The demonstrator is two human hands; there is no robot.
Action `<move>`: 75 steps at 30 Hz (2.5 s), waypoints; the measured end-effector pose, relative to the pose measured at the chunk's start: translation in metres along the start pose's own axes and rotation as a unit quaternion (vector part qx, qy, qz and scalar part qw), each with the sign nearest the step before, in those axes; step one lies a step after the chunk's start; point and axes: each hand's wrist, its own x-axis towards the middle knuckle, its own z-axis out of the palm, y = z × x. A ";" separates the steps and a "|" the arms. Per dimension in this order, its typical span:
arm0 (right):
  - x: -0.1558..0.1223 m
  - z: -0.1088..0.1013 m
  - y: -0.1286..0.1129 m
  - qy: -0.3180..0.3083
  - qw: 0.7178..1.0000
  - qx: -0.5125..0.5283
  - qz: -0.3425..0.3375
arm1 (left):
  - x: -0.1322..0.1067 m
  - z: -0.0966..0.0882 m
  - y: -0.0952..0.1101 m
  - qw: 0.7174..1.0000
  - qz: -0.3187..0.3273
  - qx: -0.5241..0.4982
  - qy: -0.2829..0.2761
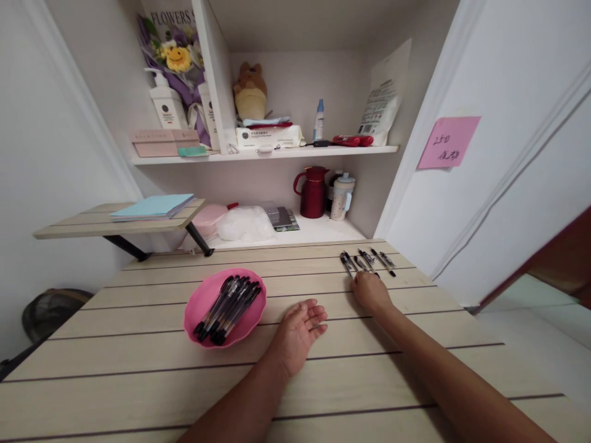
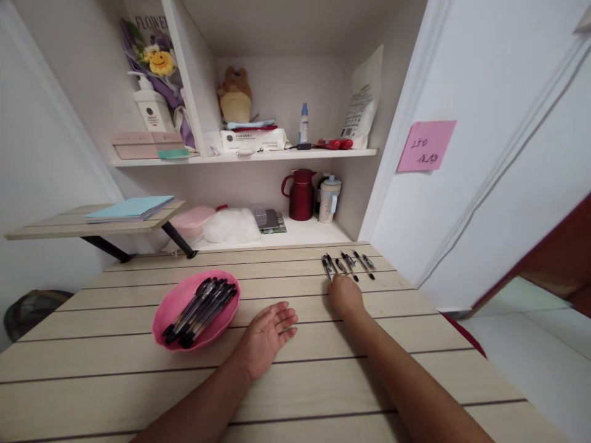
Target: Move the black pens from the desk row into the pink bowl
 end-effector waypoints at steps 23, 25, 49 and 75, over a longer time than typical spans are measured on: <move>0.000 -0.001 0.000 0.009 1.000 0.009 0.000 | 0.001 0.001 0.001 1.000 -0.005 0.006 0.009; 0.001 -0.002 -0.002 0.010 1.000 0.011 -0.001 | 0.001 0.001 0.001 1.000 -0.006 0.007 0.010; 0.045 -0.033 0.068 0.055 0.997 -0.048 0.023 | -0.001 0.004 0.003 1.000 -0.016 0.005 0.014; 0.098 -0.013 0.091 0.040 0.993 -0.095 -0.060 | -0.002 0.004 0.004 1.000 -0.021 -0.005 0.015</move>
